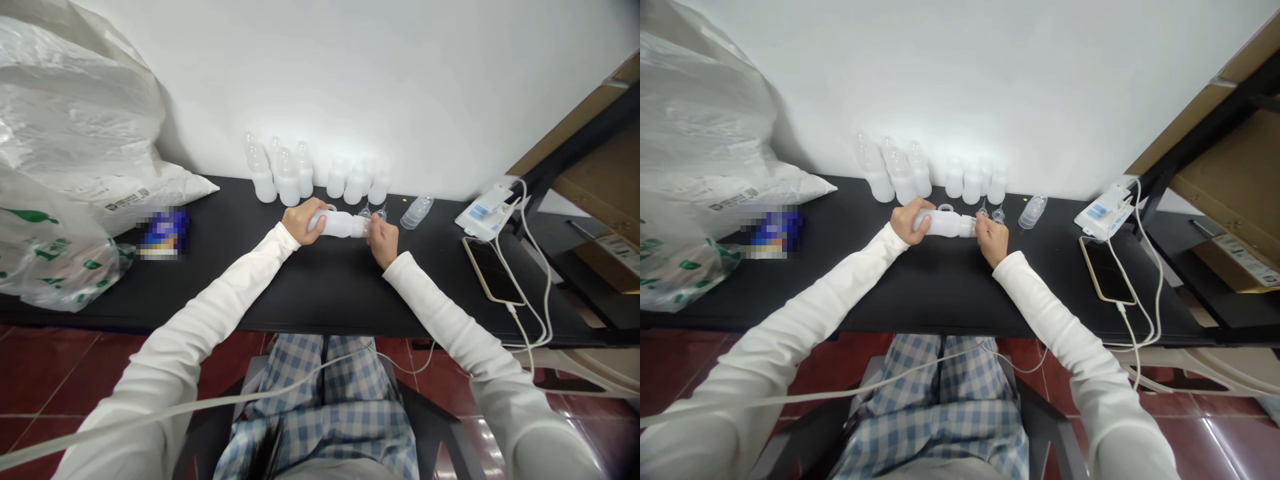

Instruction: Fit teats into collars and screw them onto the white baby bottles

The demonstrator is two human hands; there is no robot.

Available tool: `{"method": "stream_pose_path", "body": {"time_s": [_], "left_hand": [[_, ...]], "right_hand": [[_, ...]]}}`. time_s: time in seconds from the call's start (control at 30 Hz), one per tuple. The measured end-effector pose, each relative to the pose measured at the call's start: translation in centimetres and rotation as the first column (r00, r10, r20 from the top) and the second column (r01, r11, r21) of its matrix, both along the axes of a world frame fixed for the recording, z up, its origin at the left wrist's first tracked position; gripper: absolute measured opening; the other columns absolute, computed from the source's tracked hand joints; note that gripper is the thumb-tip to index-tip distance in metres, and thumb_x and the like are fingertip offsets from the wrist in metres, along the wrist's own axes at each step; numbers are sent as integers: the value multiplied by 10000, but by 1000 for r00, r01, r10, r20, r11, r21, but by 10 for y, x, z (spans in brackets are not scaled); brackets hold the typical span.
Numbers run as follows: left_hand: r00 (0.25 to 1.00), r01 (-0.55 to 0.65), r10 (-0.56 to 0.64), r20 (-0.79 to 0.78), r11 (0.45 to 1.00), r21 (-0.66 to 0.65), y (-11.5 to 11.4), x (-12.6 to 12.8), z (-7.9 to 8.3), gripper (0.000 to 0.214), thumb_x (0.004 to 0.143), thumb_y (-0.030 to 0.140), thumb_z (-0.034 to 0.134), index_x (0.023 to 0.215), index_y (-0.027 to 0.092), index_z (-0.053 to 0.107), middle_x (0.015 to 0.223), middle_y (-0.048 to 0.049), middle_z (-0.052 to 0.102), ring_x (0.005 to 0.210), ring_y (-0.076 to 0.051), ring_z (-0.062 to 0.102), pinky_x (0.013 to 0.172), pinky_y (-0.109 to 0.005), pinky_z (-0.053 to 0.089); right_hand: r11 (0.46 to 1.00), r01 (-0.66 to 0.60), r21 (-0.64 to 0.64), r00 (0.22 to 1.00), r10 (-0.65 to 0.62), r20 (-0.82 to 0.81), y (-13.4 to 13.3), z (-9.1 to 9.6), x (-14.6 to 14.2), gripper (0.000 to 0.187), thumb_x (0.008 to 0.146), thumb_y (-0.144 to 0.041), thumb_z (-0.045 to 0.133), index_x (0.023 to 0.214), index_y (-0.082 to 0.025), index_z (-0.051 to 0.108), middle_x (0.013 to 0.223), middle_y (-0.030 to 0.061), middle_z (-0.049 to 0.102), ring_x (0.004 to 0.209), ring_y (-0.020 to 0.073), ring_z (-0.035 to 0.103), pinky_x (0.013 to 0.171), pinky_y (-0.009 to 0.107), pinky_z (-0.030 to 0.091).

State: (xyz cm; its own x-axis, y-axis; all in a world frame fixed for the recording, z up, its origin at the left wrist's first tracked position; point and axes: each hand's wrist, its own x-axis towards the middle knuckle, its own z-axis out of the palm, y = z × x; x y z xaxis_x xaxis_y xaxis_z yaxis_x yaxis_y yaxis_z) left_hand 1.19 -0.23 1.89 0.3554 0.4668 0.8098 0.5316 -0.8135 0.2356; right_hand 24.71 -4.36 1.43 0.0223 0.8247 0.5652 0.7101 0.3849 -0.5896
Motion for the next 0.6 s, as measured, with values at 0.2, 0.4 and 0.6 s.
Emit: {"method": "stream_pose_path", "body": {"time_s": [0.2,0.4,0.6], "left_hand": [[960,76,-5,281,967,-242,6,-3,-1,572,1023,556,225,855,196,636,822,-59,716,760,-175,678,712,-313,525],[942,47,64,329,947,-319,12,-4,-7,595,992,627,254,820,210,641,812,-59,712,804,-199,679,751,-335,524],[953,13,73,293,960,-280,10,-9,-8,582,992,617,269,865,205,661,843,-61,730,787,-195,685,745,-326,517]], "right_hand": [[954,-263,147,927,208,311,12,2,16,437,920,-616,560,1115,-231,628,988,76,685,867,207,641,784,332,524],[914,-335,227,871,209,446,19,0,16,176,993,-302,453,1116,-279,577,1251,101,625,1172,242,587,982,485,487],[948,-292,126,860,202,468,11,8,16,597,909,-572,586,1360,-194,484,1341,174,586,1251,329,529,1027,520,402]]}}
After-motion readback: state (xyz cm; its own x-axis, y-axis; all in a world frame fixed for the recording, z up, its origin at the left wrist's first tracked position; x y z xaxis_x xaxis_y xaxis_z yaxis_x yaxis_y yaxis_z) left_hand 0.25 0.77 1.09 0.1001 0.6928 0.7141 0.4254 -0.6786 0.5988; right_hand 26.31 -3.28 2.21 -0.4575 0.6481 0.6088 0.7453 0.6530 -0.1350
